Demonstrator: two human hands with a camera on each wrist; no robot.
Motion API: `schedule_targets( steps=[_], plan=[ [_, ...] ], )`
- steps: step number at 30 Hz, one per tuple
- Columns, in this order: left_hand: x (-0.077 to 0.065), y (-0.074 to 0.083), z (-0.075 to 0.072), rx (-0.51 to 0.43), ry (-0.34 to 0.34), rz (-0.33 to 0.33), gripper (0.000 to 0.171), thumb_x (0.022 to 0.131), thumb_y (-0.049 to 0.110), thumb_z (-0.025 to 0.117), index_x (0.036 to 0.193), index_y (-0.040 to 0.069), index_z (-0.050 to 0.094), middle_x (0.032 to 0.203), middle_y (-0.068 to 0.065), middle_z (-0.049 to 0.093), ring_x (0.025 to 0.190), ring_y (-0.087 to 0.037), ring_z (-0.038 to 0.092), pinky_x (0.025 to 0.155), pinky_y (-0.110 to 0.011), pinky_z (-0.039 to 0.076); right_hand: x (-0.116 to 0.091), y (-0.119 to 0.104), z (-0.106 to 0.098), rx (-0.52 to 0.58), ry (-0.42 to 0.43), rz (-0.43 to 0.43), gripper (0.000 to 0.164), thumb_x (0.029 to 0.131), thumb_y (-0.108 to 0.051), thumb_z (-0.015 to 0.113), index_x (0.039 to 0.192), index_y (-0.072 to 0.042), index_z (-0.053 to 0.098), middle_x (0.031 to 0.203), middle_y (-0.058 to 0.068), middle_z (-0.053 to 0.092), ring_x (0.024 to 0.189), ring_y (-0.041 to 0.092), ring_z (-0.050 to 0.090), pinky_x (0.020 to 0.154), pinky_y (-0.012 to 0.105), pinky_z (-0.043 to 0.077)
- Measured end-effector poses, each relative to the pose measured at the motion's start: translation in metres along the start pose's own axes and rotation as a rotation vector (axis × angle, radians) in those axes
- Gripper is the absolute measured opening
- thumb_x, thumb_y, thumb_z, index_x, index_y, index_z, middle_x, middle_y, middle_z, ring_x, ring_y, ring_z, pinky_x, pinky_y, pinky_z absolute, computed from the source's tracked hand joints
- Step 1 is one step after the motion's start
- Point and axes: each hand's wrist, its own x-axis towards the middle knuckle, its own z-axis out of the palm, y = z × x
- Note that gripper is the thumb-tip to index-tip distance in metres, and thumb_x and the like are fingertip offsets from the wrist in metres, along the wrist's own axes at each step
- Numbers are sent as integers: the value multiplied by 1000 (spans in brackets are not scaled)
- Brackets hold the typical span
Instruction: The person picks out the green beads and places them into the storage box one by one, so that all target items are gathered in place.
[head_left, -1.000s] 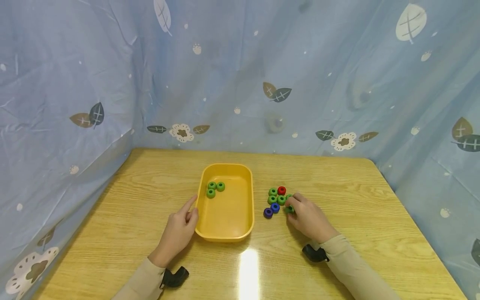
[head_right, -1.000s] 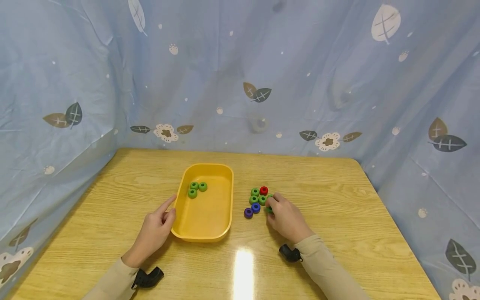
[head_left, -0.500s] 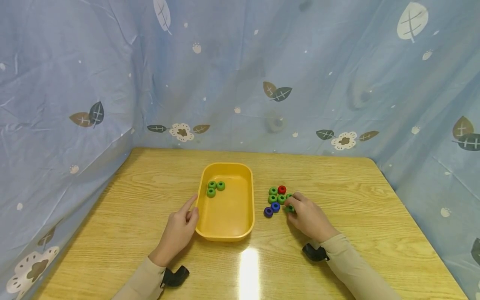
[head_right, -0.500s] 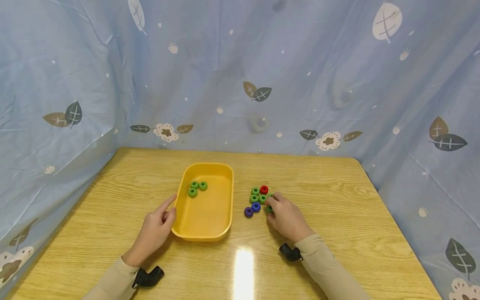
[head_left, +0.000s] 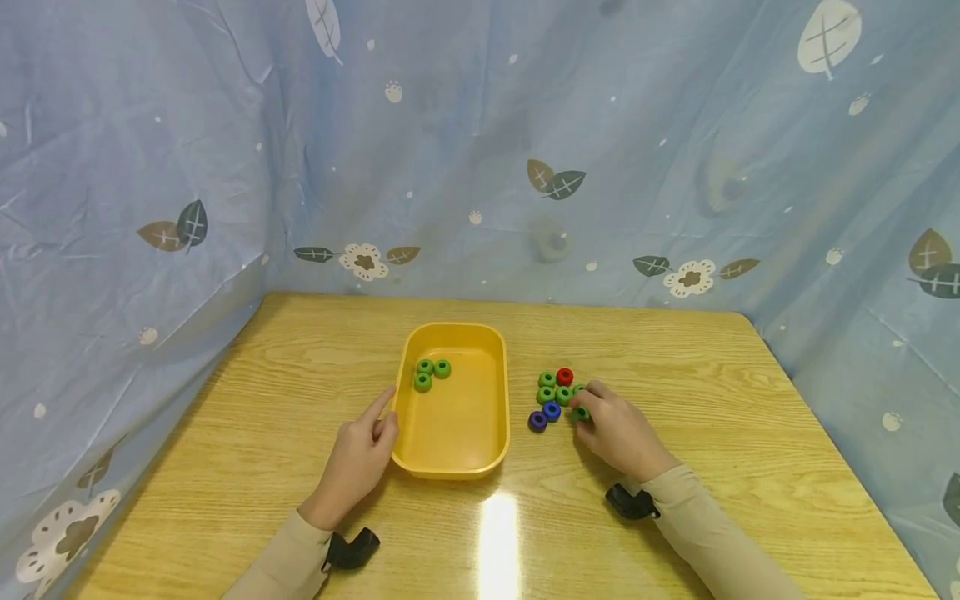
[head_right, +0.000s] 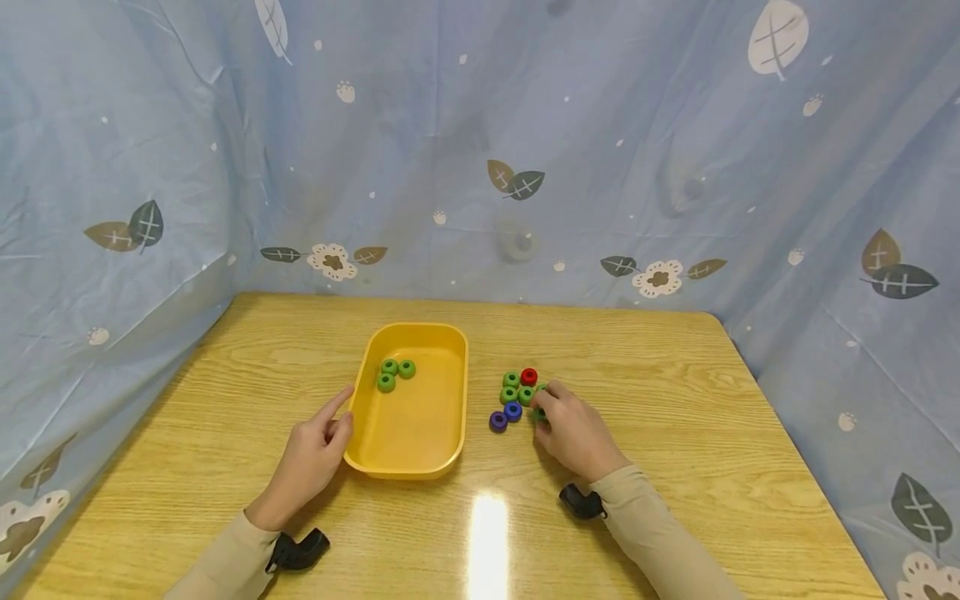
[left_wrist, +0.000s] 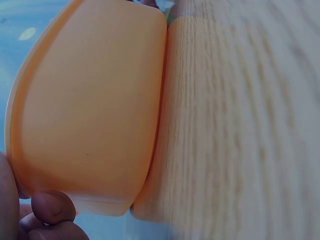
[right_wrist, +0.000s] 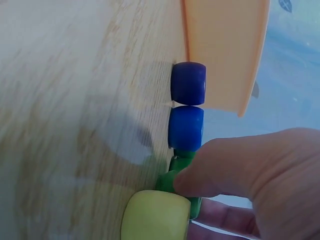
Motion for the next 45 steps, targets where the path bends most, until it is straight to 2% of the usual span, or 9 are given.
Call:
schedule_targets(
  steps=[8, 17, 23, 33, 40, 45],
  plan=[
    [-1, 1, 0, -6, 5, 3, 44, 108, 11, 52, 150, -2, 52, 53, 12, 32, 45, 3, 22, 46, -20, 25, 1, -3, -2, -6, 24, 0, 22, 83, -2, 82, 103, -6, 74, 97, 6, 62, 67, 5, 51, 56, 22, 46],
    [-1, 2, 0, -12, -5, -11, 45, 109, 12, 51, 151, -2, 52, 52, 12, 33, 45, 3, 22, 46, -20, 25, 2, -10, -3, 18, 97, -11, 26, 81, -2, 83, 105, -5, 73, 104, 8, 64, 67, 7, 54, 57, 23, 48],
    [0, 3, 0, -9, -4, -4, 45, 109, 12, 51, 151, -3, 51, 52, 12, 33, 45, 3, 22, 46, -20, 25, 5, -18, -6, 63, 136, -30, 27, 82, -2, 81, 107, -6, 73, 105, 6, 64, 74, 12, 61, 60, 25, 50],
    [0, 2, 0, -8, 4, 1, 44, 108, 11, 51, 150, -3, 52, 52, 12, 32, 45, 3, 22, 46, -20, 26, 17, -35, -8, 118, 136, -45, 26, 86, -6, 82, 109, -8, 72, 106, 4, 63, 81, 18, 66, 66, 26, 53],
    [0, 1, 0, -10, 3, 4, 45, 108, 11, 51, 151, -2, 51, 52, 12, 32, 44, 3, 22, 45, -20, 25, 34, -53, -10, 158, 125, -98, 21, 88, -5, 77, 109, -7, 71, 106, 4, 63, 75, 16, 60, 65, 25, 52],
    [0, 0, 0, -7, 1, 4, 45, 108, 12, 51, 151, -2, 51, 52, 12, 32, 44, 3, 22, 45, -20, 25, 44, -64, -10, 183, 115, -124, 21, 89, -5, 75, 109, -7, 72, 109, 4, 64, 77, 17, 64, 66, 24, 52]
  ],
)
